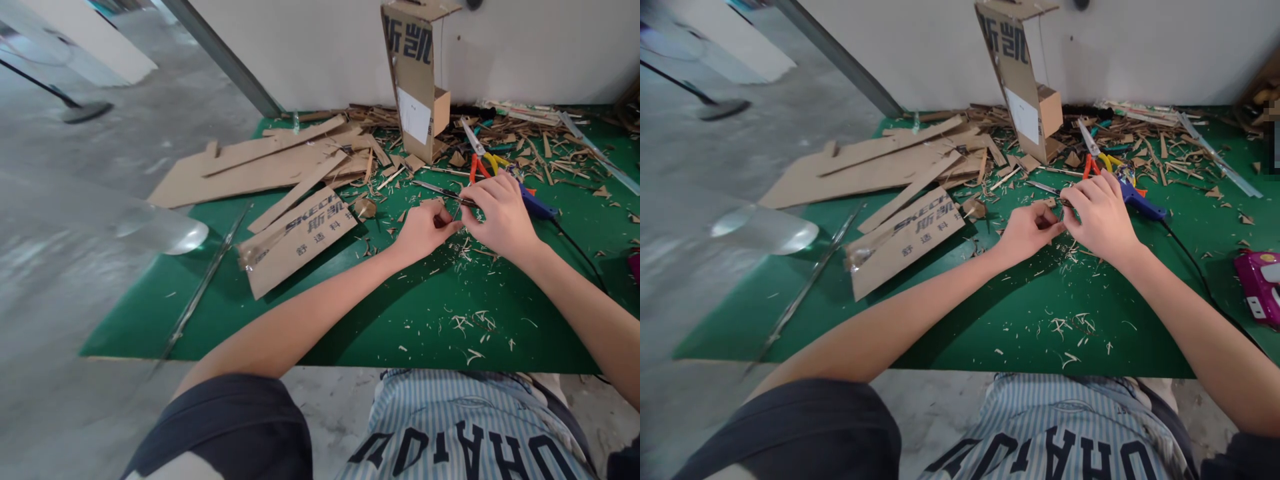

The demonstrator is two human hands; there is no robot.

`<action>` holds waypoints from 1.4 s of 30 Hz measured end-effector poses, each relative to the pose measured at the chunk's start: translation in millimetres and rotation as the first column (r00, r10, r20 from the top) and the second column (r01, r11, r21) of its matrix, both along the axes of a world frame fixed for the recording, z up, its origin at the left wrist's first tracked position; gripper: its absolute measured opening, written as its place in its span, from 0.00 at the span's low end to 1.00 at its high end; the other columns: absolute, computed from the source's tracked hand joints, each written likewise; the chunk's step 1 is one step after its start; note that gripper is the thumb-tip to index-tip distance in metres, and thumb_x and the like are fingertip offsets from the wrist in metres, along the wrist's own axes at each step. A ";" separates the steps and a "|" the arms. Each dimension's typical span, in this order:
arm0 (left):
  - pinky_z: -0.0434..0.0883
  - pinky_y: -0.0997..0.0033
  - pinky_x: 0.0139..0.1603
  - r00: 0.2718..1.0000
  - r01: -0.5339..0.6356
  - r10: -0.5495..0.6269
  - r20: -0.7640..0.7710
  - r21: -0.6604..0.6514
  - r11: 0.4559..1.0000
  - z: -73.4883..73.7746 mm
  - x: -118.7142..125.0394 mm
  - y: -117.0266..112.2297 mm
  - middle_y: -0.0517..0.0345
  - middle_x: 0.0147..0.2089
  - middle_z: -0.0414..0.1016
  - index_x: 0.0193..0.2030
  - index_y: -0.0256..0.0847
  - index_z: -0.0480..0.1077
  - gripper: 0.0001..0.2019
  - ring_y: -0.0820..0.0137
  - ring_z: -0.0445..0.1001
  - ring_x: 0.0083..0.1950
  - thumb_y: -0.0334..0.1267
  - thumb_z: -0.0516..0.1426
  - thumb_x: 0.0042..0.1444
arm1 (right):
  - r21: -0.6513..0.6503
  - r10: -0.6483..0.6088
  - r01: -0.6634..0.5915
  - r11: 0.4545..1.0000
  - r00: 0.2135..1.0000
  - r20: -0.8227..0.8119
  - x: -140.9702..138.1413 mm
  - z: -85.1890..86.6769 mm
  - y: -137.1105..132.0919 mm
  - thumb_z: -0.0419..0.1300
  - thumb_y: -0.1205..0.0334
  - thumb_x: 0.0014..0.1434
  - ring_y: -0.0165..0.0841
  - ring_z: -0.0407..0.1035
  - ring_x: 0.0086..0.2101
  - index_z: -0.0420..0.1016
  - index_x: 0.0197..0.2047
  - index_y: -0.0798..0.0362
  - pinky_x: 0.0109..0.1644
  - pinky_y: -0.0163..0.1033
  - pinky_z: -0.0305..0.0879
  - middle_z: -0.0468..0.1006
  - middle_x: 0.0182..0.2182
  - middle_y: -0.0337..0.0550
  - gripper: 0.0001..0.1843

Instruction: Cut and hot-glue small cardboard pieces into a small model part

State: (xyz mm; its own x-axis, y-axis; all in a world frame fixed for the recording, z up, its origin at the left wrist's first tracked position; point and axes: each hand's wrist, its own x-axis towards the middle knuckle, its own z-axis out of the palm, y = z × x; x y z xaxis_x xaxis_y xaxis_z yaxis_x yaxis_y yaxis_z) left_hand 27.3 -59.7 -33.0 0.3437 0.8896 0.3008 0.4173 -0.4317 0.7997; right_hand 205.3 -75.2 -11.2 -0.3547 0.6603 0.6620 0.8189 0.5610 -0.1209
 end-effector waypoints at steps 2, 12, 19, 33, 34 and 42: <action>0.60 0.69 0.29 1.000 -0.003 0.004 0.025 -0.013 1.000 -0.5 -0.1 0.4 0.65 0.22 0.66 0.23 0.42 0.63 0.14 0.74 0.65 0.26 0.35 0.64 0.54 | 0.011 0.015 -0.015 1.000 1.000 0.001 1.0 1.2 -0.6 0.58 0.67 0.62 0.42 0.71 0.45 0.75 0.43 0.49 0.65 0.61 0.61 0.78 0.38 0.45 0.07; 0.66 0.73 0.26 0.980 0.018 0.016 0.199 -0.170 0.985 0.2 -0.7 1.8 0.66 0.20 0.70 0.27 0.42 0.63 0.14 0.74 0.74 0.23 0.42 0.64 0.56 | 0.110 0.045 -0.050 0.993 0.998 0.044 6.2 1.2 -2.1 0.59 0.65 0.64 0.42 0.71 0.50 0.71 0.52 0.47 0.69 0.61 0.54 0.79 0.47 0.44 0.13; 0.62 0.77 0.23 0.959 0.126 -0.052 0.278 -0.255 0.959 2.2 -0.4 2.0 0.67 0.18 0.69 0.28 0.42 0.64 0.18 0.77 0.71 0.20 0.49 0.66 0.53 | 0.161 0.030 -0.033 0.986 0.999 0.023 10.1 -1.2 2.5 0.58 0.63 0.65 0.42 0.73 0.46 0.72 0.48 0.47 0.65 0.60 0.59 0.81 0.42 0.43 0.08; 0.61 0.77 0.22 0.963 0.131 -0.069 0.260 -0.230 0.964 1.1 -0.7 2.1 0.68 0.17 0.67 0.27 0.41 0.64 0.20 0.77 0.71 0.20 0.51 0.67 0.53 | 0.061 0.043 -0.044 0.997 0.999 0.017 8.4 4.2 -2.9 0.59 0.67 0.62 0.42 0.71 0.45 0.74 0.45 0.45 0.64 0.59 0.59 0.81 0.43 0.41 0.10; 0.61 0.77 0.22 0.965 0.129 -0.069 0.253 -0.226 0.966 1.3 -0.7 1.9 0.68 0.17 0.67 0.27 0.41 0.64 0.20 0.77 0.71 0.20 0.50 0.67 0.54 | 0.068 0.047 -0.048 0.997 0.999 0.016 8.2 4.2 -2.9 0.59 0.67 0.62 0.41 0.71 0.45 0.74 0.45 0.45 0.64 0.58 0.59 0.81 0.43 0.41 0.09; 0.62 0.78 0.22 0.971 0.123 -0.080 0.226 -0.186 0.975 0.8 0.0 2.1 0.68 0.19 0.66 0.27 0.41 0.62 0.14 0.77 0.72 0.20 0.39 0.63 0.57 | 0.113 0.062 -0.064 0.991 0.998 0.020 6.2 3.0 -2.9 0.59 0.66 0.62 0.41 0.72 0.45 0.73 0.42 0.47 0.62 0.56 0.62 0.80 0.41 0.43 0.06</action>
